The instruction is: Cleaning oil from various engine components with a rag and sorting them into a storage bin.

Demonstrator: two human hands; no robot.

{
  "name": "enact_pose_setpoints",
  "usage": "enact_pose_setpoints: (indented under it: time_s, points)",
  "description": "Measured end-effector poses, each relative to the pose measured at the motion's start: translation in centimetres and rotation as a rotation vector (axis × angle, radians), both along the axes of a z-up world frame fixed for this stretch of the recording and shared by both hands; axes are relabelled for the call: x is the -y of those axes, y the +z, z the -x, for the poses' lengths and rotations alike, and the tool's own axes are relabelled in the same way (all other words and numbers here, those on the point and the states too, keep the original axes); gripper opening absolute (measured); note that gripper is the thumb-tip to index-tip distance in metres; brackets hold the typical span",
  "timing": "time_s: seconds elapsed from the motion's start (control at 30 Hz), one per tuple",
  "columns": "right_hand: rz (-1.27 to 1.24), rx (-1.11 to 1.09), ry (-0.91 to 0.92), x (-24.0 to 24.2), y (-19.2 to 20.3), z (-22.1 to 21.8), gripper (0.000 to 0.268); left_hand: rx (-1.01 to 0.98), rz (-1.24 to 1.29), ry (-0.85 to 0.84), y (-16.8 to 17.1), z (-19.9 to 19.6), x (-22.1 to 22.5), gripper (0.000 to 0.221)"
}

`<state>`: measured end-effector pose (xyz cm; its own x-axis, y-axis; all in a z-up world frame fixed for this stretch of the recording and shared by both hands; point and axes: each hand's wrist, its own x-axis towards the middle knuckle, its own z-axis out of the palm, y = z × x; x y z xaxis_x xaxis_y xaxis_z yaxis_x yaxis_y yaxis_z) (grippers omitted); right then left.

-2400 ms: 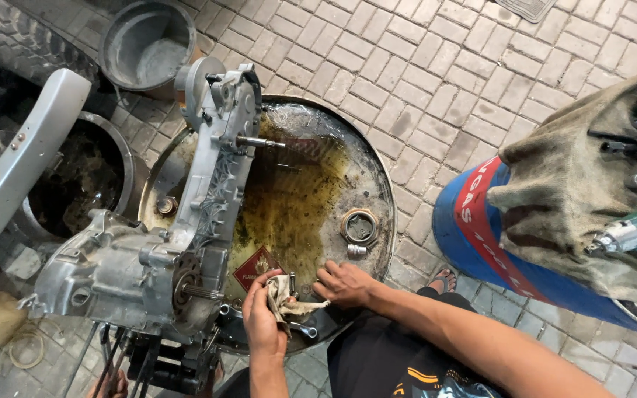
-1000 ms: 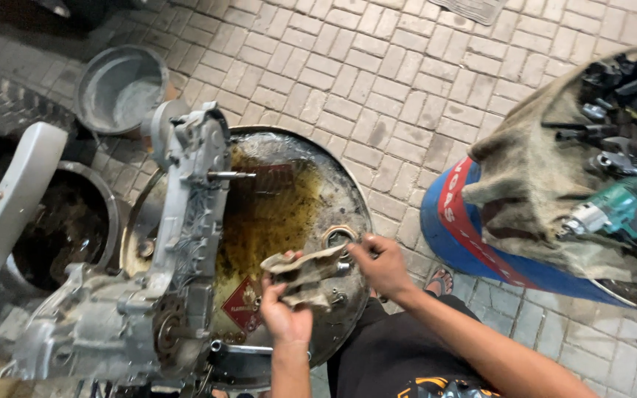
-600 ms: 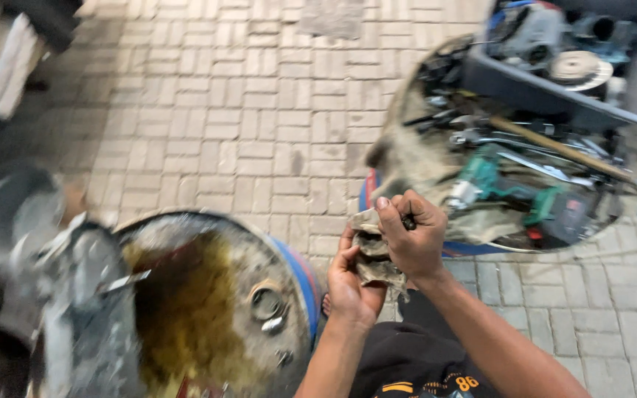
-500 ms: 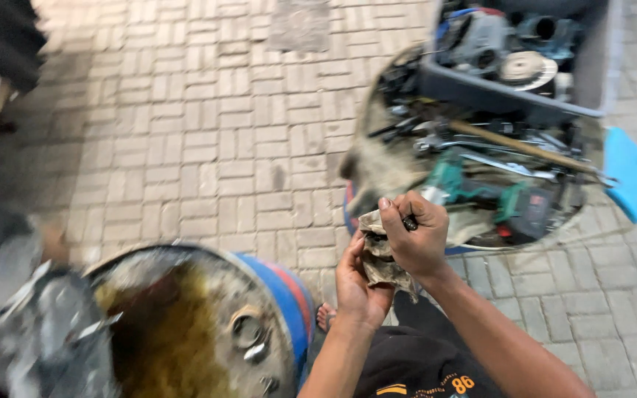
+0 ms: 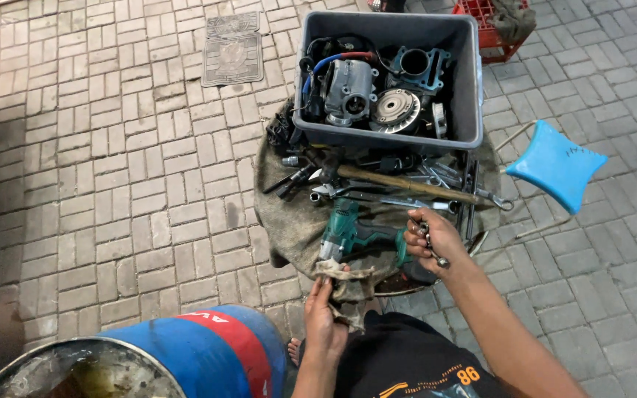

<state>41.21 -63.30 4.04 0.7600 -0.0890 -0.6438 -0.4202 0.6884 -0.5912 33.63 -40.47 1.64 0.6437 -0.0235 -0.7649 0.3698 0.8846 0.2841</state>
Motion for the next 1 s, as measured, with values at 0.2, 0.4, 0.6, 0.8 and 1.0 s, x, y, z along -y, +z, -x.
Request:
enact_pose_setpoints:
  time_s: [0.2,0.4,0.6,0.8,1.0]
  points:
    - [-0.283,-0.055,0.49,-0.9,-3.1,-3.4,0.045,0.08,-0.103,0.129,-0.8,0.3,-1.3,0.045]
    - [-0.291,-0.127,0.573,-9.6,-4.3,-8.4,0.018,0.107,-0.143,0.197,-2.4,-1.2,-4.7,0.04]
    - [0.461,-0.007,0.73,-17.7,-3.8,-12.1,0.042,0.107,-0.171,0.203,-2.6,-4.7,-9.0,0.035]
    - [1.414,0.596,0.758,-21.4,-10.6,-13.1,0.044,0.075,-0.164,0.113,-1.6,-9.4,-13.5,0.029]
    - [1.805,0.823,0.894,-21.1,-9.1,-12.1,0.023,0.113,-0.208,-0.061,-2.2,-13.8,-17.7,0.027]
